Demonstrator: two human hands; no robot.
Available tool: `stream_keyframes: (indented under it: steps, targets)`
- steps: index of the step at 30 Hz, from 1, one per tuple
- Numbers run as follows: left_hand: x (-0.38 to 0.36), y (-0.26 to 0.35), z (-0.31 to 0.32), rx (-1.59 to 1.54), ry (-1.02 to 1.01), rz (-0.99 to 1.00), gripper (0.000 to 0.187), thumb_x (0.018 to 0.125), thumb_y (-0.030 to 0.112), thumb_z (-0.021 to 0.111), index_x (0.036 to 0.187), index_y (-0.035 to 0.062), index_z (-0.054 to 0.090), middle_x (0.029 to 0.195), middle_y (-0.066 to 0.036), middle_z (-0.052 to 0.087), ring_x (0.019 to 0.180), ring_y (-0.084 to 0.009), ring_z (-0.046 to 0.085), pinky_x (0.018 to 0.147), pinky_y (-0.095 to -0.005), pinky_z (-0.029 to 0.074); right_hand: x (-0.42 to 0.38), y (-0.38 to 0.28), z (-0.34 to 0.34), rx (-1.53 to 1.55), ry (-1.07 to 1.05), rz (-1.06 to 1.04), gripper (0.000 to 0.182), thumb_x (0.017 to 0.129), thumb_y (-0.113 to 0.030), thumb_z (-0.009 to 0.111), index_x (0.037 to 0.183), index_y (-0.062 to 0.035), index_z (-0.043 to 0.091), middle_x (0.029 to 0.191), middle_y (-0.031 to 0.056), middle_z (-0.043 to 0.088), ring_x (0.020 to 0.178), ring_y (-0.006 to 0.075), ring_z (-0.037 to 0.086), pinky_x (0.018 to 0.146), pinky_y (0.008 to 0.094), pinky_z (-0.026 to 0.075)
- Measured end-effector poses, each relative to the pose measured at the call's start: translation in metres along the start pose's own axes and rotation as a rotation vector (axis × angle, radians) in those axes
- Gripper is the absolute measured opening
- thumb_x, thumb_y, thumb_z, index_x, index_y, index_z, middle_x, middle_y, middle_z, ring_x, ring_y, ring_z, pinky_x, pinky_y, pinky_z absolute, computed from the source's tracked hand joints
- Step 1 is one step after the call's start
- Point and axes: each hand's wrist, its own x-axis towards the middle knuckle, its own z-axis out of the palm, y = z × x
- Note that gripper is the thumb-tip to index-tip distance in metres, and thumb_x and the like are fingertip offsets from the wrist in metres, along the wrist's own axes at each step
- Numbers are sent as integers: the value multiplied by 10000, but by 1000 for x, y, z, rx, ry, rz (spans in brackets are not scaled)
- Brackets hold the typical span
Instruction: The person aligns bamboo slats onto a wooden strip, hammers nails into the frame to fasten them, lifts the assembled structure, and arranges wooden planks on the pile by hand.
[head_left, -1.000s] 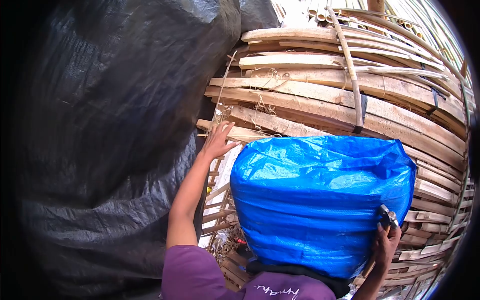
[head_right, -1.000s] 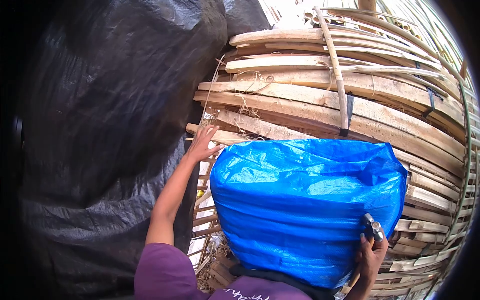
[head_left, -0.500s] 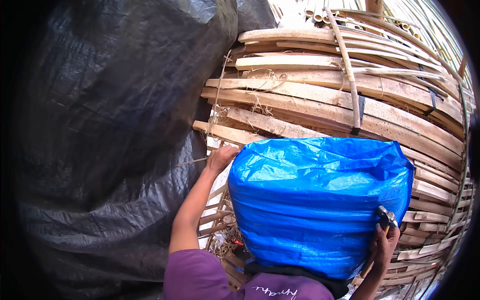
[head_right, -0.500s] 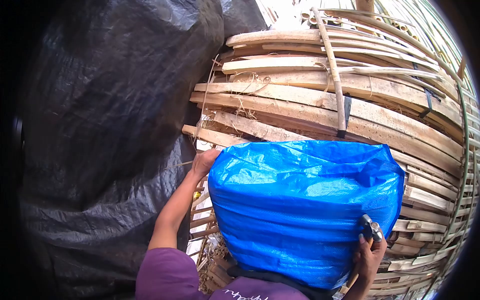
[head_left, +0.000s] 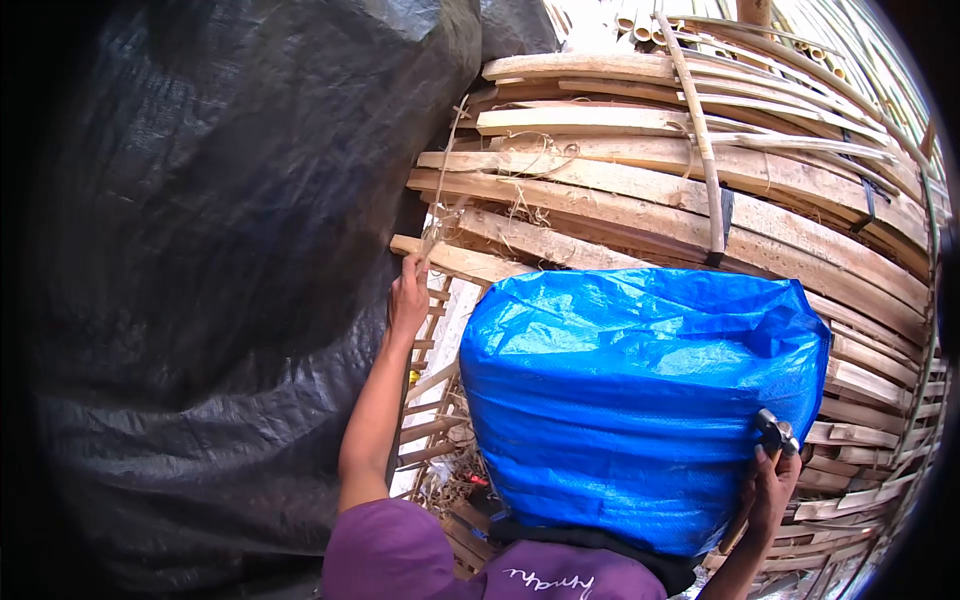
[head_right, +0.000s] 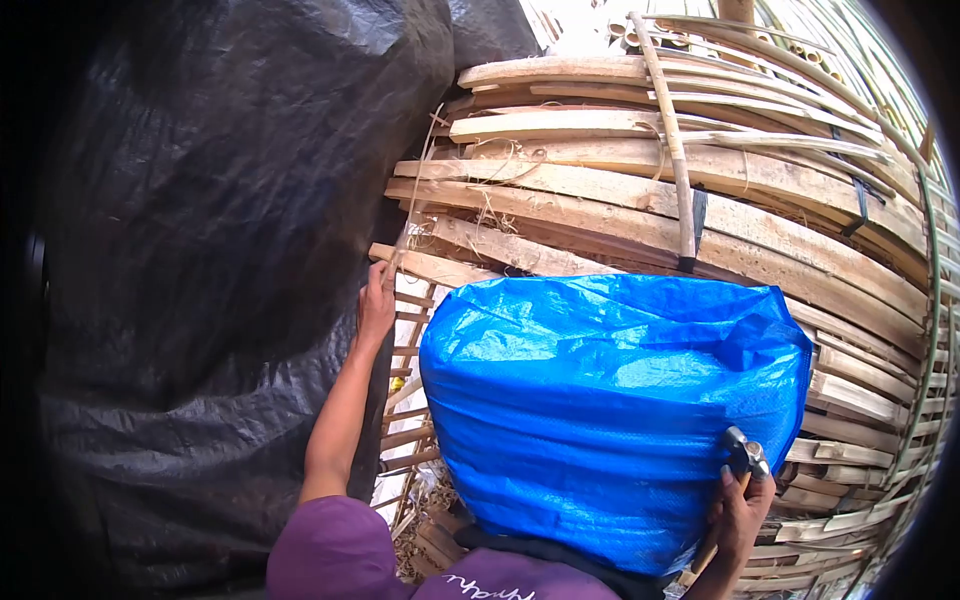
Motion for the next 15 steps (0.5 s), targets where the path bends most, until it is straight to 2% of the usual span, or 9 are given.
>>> stream_keyframes:
  steps: [1, 2, 4, 8, 10, 12, 14, 15]
  targets:
    - [6, 3, -2, -176, 81, -143, 218, 1001, 252, 459, 1077, 53, 505, 818, -242, 621, 805, -485, 594, 635, -538, 431, 0, 0, 1, 5, -2, 1, 317, 863, -63, 670, 1127, -60, 495, 663, -10, 502, 411, 56, 426, 344, 203, 339]
    - [12, -5, -4, -197, 130, -113, 316, 1034, 334, 381, 1079, 38, 481, 827, -280, 608, 836, -517, 568, 634, -550, 400, 1, 1, 2, 14, 39, 14, 304, 864, -73, 672, 1113, -62, 497, 648, -10, 496, 403, 57, 421, 344, 204, 337]
    - [9, 8, -18, -115, 121, -54, 362, 1032, 378, 381, 1122, 45, 493, 778, -216, 609, 715, -398, 627, 619, -461, 454, -1, 5, 2, 16, 76, 42, 292, 865, -82, 673, 1098, -63, 500, 632, -10, 491, 395, 58, 416, 344, 205, 336]
    - [-29, -4, -13, -73, 66, -144, 336, 1034, 357, 373, 1161, 61, 469, 798, -234, 617, 753, -435, 627, 627, -498, 447, 2, 8, -3, 25, 25, -10, 278, 867, -97, 672, 1081, -65, 497, 614, -8, 483, 384, 59, 406, 345, 208, 326]
    - [-64, -28, -5, 101, -18, -332, 280, 1019, 267, 396, 1225, 76, 400, 896, -300, 629, 861, -533, 570, 696, -591, 421, 2, 8, -5, 39, 32, -9, 270, 869, -98, 671, 1071, -66, 495, 616, -7, 485, 384, 59, 405, 344, 210, 323]
    - [-107, -63, 6, 183, -132, -610, 441, 964, 238, 502, 1325, 56, 325, 1083, -339, 583, 982, -535, 553, 817, -571, 439, 3, 8, -6, 54, 14, 4, 258, 873, -113, 670, 1047, -69, 485, 611, -2, 481, 387, 63, 404, 344, 211, 317]
    - [-157, -97, 23, 300, -25, -520, 640, 884, 195, 607, 1390, 31, 252, 1295, -345, 431, 1163, -522, 454, 973, -533, 385, 3, 4, -6, 82, -1, 13, 253, 875, -120, 668, 1036, -72, 479, 611, 3, 478, 389, 66, 404, 344, 211, 315]
    - [-163, -93, 20, 213, -26, -500, 698, 821, 152, 668, 1387, 14, 284, 1381, -289, 314, 1261, -485, 350, 1052, -493, 322, 3, 3, -5, 106, -19, 23, 249, 877, -126, 667, 1024, -74, 473, 610, 9, 475, 392, 70, 404, 344, 210, 313]
